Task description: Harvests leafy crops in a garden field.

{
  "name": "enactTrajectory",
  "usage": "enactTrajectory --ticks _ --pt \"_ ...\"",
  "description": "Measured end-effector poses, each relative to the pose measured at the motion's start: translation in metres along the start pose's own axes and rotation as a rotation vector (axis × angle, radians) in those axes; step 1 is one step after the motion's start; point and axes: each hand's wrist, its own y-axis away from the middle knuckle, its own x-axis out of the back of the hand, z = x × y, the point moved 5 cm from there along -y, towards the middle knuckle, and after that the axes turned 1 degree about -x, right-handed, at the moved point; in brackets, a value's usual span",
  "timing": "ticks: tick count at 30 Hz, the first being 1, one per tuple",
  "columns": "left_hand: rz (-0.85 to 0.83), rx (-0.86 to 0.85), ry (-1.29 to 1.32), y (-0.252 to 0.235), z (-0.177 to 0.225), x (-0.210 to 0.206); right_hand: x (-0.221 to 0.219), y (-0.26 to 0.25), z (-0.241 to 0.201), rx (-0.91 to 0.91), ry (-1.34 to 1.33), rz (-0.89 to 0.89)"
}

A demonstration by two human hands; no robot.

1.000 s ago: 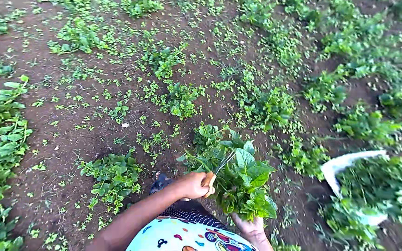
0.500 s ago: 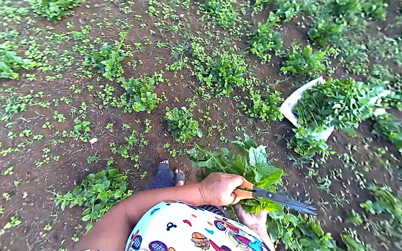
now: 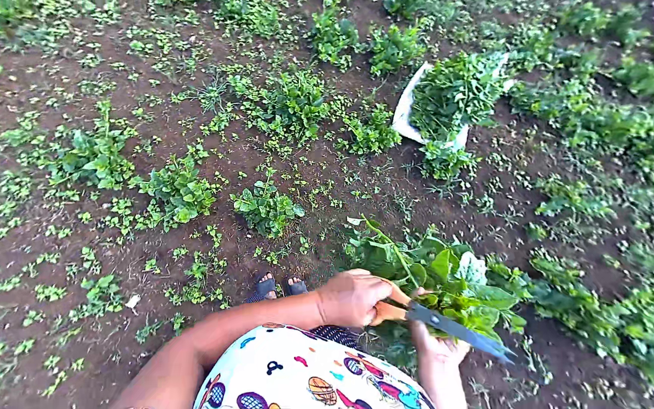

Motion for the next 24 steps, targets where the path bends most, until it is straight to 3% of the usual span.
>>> enactTrajectory --ticks 4,7,10,13,18,24 --pt "-0.409 0.644 -0.022 0.073 -0.073 0.028 0.022 -0.012 -0.030 0.180 0.024 0.240" --pt "-0.584 1.049 -0.156 0.172 -0.137 0.042 0.033 -0.009 -0.047 0.260 0.132 0.319" --pt "-0.695 1.380 -0.210 0.268 -0.166 0.064 0.044 -0.013 -0.058 0.285 0.163 0.355" --pt "-0.804 1.552 -0.227 0.327 -0.172 0.079 0.048 -0.018 -0.065 0.313 0.182 0.423" --pt "-0.910 1.626 -0.183 0.319 -0.189 0.088 0.038 -0.036 -0.065 0.287 0.260 0.491" --pt "-0.693 1.710 0.025 0.218 -0.233 0.102 0.020 -0.100 -0.070 0.173 0.188 0.442"
